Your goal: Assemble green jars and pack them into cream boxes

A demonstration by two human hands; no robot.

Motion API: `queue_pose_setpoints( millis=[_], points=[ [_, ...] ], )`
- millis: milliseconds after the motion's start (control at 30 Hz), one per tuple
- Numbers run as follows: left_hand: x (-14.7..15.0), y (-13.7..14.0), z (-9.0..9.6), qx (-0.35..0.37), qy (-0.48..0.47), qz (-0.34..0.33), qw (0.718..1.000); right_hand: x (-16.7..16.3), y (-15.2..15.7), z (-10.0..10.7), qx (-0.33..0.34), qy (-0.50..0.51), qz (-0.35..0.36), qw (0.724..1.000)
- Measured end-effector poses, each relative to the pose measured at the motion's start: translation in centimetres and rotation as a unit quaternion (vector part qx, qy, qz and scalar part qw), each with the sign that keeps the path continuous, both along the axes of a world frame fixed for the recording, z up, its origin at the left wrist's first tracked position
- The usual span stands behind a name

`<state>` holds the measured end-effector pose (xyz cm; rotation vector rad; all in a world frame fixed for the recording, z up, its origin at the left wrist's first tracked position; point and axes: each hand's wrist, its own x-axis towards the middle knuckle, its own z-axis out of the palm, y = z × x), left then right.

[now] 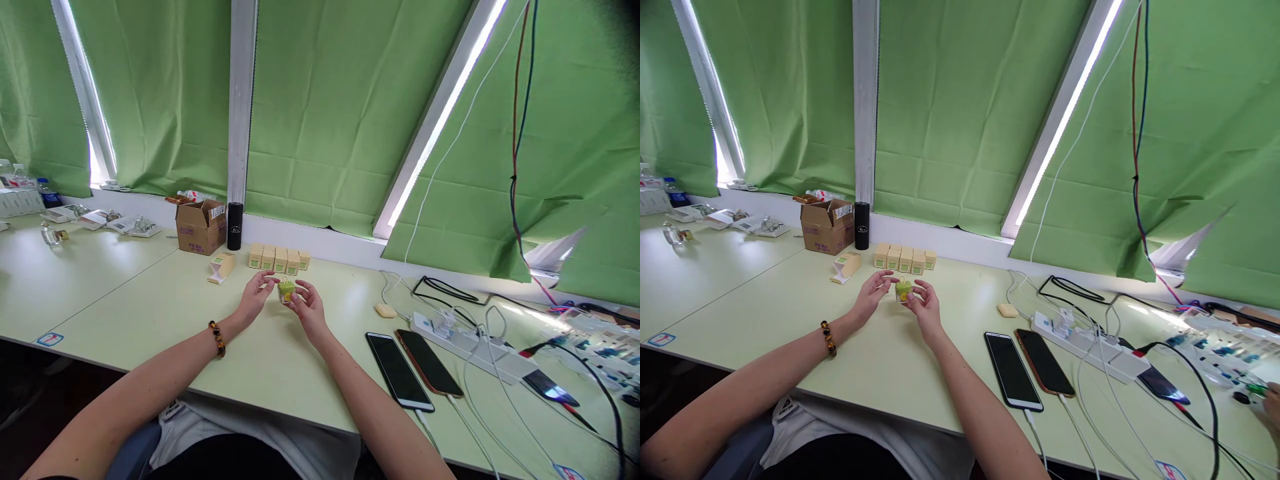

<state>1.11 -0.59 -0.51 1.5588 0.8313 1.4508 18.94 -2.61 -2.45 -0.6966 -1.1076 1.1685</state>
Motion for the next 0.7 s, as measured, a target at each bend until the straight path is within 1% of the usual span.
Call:
queue_pose_setpoints(
  millis=[67,200,367,533,700],
  points=[
    [-0.03,-0.06,-0.04,0.002,0.004,-0.008,1.0,-0.01,-0.04,0.07,-0.003,0.003,-0.003,1.0],
    [0.04,-0.16,-0.21,0.003,0.042,-0.031,0.999,-0.14,-0.28,0.26,-0.003,0.005,0.001,1.0],
    [0.24,-0.16,-0.4,0.027,0.078,-0.044,0.996,-0.34,-0.33,0.28,0.019,0.001,0.018,1.0],
    [0.37,0.02,-0.4,0.023,0.052,-0.073,0.996,-0.3,-0.11,0.17,0.03,-0.017,0.018,0.999],
    [0.3,0.14,-0.24,0.016,0.036,-0.082,0.996,-0.2,-0.27,0.44,0.034,-0.021,0.016,0.999]
  ],
)
